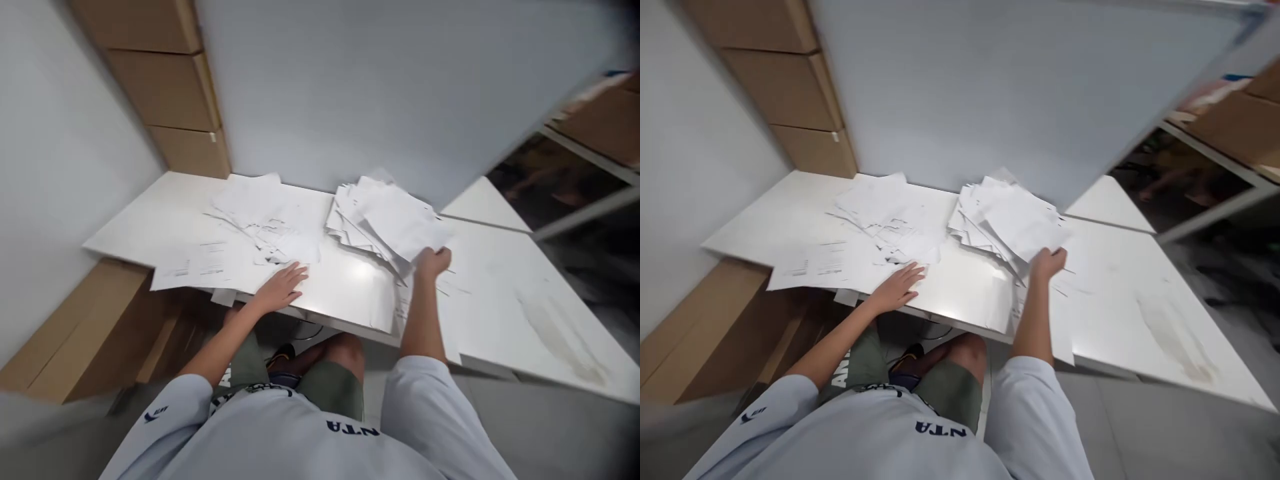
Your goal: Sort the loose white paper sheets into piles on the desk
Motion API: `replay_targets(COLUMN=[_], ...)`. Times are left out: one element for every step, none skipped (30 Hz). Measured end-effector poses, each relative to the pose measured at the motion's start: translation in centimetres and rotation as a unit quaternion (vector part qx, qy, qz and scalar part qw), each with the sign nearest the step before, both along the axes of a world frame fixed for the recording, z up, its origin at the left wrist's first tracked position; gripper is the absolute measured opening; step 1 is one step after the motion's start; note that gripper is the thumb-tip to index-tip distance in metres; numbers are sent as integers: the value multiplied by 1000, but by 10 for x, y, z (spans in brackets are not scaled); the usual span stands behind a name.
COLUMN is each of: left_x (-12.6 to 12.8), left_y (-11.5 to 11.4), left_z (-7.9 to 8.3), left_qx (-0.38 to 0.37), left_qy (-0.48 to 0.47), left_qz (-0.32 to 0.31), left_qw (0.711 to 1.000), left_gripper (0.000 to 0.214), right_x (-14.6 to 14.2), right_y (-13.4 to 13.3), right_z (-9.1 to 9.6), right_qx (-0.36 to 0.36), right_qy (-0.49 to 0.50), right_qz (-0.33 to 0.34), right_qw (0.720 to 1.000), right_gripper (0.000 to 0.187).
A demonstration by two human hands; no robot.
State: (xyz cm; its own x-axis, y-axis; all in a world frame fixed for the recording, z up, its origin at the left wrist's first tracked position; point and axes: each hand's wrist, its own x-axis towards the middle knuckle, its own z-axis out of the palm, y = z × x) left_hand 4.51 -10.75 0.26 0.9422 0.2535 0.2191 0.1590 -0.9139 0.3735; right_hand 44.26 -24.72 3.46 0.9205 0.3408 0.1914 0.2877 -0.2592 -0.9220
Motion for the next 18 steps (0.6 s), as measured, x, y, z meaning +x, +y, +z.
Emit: replay_targets(left_x=[0,0,-1,-3,-8,-17,-30,-48,-70,-95,-122,-149,-175,-198,-217,-230,-239,-243], left_y=[-4,-7,-11,-13,-14,-12,-8,-1,8,18,29,40,50,58,64,69,72,74], left_z=[-2,-3,-5,-7,-8,-7,-6,-3,1,5,10,14,16,17,17,15,14,12], left_qx=[-6,-10,-13,-17,-27,-40,-54,-63,-66,-61,-46,-33,-23,-18,-16,-9,0,11], left_qy=[-3,-7,-13,-22,-35,-54,-80,-110,-134,-151,-145,-114,-75,-32,1,21,34,39], left_qz=[-5,-11,-16,-17,-7,17,56,103,151,200,228,244,258,267,264,249,231,214], left_qw=[1000,1000,1000,999,999,998,994,987,977,966,962,963,963,963,964,968,972,976], left_gripper=[47,47,48,51,55,59,61,59,56,53,50,51,54,58,57,54,49,43], right_x=[6,10,13,13,10,6,-1,-11,-22,-35,-49,-64,-81,-99,-117,-134,-149,-162], right_y=[10,18,23,24,19,8,-10,-33,-60,-90,-120,-148,-171,-188,-199,-203,-201,-195], right_z=[7,13,17,17,14,7,-5,-20,-37,-55,-72,-86,-97,-105,-108,-108,-105,-101], right_qx=[-28,-53,-79,-101,-123,-161,-166,-144,-123,-152,-196,-236,-266,-284,-287,-288,-286,-278], right_qy=[14,35,57,70,80,76,44,11,-42,-99,-159,-203,-237,-270,-304,-330,-350,-365], right_qz=[-38,-71,-101,-123,-145,-151,-139,-119,-78,-26,27,67,93,112,121,136,147,149], right_qw=[999,995,990,985,979,972,975,982,988,983,967,948,930,913,900,888,880,876], right_gripper=[22,28,37,49,62,74,84,92,91,80,75,78,78,72,66,63,59,56])
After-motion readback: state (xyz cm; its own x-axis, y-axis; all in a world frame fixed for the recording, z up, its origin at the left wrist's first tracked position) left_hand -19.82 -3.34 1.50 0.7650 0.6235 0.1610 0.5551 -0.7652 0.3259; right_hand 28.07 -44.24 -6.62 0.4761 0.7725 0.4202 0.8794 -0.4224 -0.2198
